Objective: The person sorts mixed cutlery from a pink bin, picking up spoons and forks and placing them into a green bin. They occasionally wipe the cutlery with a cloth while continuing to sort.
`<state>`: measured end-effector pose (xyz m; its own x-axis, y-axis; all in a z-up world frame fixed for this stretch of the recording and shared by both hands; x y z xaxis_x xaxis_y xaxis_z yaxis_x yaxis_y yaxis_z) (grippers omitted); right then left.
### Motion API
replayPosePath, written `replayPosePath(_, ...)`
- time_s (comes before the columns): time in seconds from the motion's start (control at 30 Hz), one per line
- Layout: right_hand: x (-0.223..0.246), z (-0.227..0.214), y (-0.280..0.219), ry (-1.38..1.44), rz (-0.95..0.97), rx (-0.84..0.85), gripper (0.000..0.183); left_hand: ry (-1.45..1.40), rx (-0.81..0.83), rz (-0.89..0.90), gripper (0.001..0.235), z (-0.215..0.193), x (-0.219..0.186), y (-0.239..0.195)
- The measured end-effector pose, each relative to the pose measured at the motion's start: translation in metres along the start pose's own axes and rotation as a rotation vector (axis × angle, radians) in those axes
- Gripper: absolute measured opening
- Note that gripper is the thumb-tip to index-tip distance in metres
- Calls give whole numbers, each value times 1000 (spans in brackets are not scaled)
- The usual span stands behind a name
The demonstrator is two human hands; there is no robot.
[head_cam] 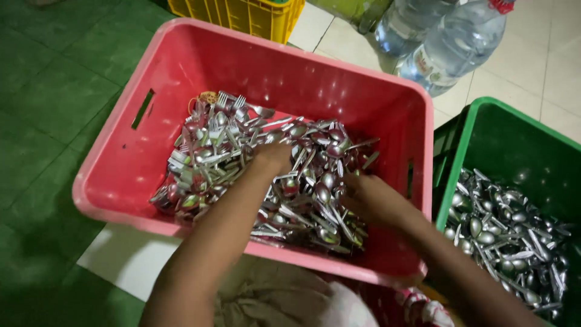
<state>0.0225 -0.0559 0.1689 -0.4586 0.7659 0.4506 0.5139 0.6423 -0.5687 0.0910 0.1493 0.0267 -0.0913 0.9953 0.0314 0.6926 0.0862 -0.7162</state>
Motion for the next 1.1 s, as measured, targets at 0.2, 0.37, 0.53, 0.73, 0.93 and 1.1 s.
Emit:
replayPosePath(0.2,-54,56,131,-341,288,138,26,-94,113,188,46,19,10,-20)
replayPosePath(0.37,-64,55,142,-185,213,258,27,-113,161,383,51,17,-39,-53)
replayPosePath(0.53,-35,-29,112,123,177,-6,33,-34,217,532,50,57,-74,-52)
replayPosePath(0.73,14,-71,71,207,104,-87,36,-61,164,537,38,82,-72,-12)
replayPosePath(0.93,-18,-106,61,326,56,-375,39,-584,-143,626,17,-43,-29,-79)
replayPosePath(1.1,-38,-113,53,433,166,-390,50,-1108,-613,579,9,-124,12,-130)
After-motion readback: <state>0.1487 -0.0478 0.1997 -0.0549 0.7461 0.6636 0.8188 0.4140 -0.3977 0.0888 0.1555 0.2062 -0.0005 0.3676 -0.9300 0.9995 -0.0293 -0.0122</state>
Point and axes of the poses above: each hand's wrist, its own y-axis towards the middle knuckle, its own z-axis out of the palm, x = y × z, the point moved 9 cm from there along y, towards the middle knuckle, and after that the axes turned 10 degrees about x, right-handed, at the moved point
